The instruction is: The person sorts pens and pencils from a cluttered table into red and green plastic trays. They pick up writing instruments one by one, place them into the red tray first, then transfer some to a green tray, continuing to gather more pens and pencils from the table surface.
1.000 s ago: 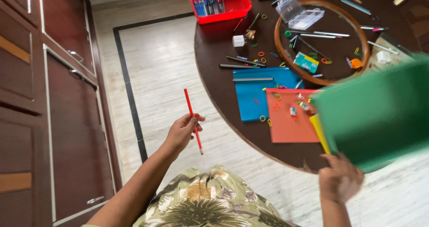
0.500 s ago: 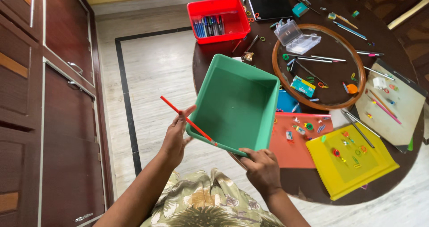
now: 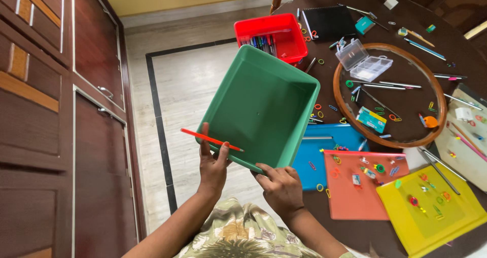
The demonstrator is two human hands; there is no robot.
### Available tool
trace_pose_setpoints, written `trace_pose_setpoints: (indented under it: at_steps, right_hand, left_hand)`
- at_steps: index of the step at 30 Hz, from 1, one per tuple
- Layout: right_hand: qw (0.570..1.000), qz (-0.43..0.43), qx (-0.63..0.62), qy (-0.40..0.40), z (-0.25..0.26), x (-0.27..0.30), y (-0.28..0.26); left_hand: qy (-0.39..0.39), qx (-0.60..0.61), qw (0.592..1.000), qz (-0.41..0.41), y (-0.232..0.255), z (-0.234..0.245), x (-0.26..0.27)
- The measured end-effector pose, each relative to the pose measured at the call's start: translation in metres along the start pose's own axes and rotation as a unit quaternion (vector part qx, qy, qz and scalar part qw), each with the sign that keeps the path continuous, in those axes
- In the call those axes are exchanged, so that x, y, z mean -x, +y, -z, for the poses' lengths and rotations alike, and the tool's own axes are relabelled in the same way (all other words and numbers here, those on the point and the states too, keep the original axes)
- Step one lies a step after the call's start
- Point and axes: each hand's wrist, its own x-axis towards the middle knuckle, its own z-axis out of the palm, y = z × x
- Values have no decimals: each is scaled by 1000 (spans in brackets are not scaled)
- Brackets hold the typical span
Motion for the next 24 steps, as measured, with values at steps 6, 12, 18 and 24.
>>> trace_pose_setpoints:
  at_steps: [6,12,18,24]
  right_hand:
    - [1000,-8,9,20,-22,-42,-5]
    - [998,43,12,49,-41,-82,-13]
    - [978,53,-173,-102,-49,-122,-11]
    - [941,-175,-260,-131,-76,-158,-24]
  left_hand:
    - [5,36,999,-12,8,24,-45]
    - [-56,137,966,211,20,51,-92]
    - [-56,89,973,207,28,80,-120]
    - [-85,86,973,197,24,93,-129]
